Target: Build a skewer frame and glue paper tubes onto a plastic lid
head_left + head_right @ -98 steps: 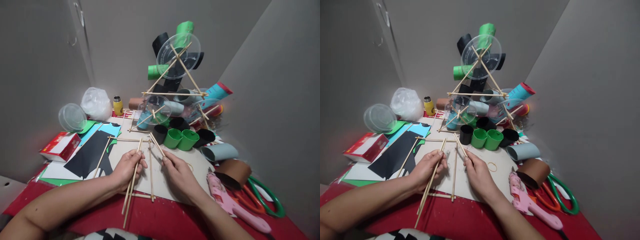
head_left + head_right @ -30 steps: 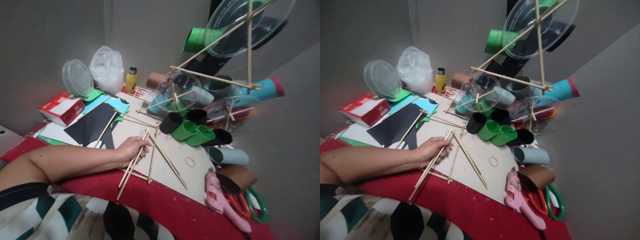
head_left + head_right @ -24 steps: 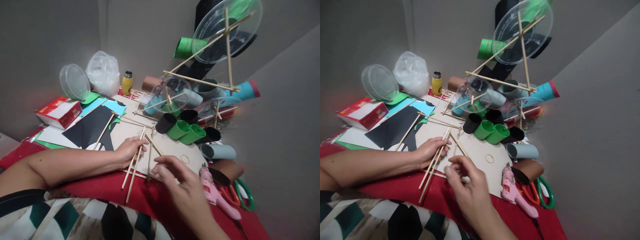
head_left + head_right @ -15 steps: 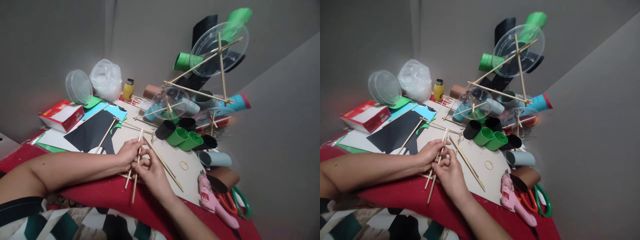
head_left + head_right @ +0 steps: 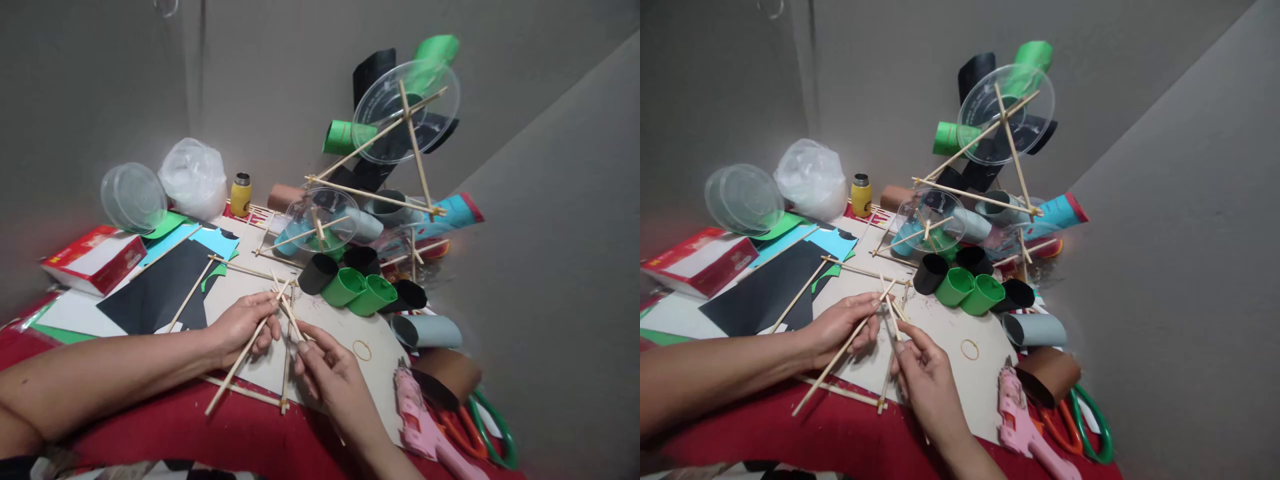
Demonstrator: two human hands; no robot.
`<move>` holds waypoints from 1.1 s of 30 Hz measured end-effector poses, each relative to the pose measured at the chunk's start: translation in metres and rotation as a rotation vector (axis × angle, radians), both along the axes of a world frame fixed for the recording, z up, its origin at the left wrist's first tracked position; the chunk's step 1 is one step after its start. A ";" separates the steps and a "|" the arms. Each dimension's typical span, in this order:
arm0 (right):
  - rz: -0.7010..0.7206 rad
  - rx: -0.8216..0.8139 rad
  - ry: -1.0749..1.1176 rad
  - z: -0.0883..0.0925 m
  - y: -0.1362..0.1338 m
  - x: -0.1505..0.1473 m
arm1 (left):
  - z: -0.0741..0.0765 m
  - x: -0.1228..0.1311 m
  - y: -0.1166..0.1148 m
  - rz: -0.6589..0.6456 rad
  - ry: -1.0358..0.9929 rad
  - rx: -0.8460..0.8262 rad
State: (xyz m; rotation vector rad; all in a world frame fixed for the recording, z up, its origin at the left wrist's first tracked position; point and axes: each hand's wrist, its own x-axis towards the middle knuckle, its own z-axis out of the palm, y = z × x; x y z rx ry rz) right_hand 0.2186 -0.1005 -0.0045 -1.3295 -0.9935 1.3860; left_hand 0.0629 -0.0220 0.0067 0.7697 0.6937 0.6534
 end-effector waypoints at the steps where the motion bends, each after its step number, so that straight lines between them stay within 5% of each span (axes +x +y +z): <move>1: 0.004 -0.004 0.020 0.000 0.000 0.002 | 0.001 0.000 0.001 -0.016 -0.009 0.013; 16: 0.176 -0.036 0.113 0.011 0.001 0.022 | 0.019 -0.004 0.006 -0.110 -0.097 0.000; 33: 0.245 0.052 0.145 0.004 0.005 0.016 | 0.008 0.001 -0.021 -0.232 0.046 -0.009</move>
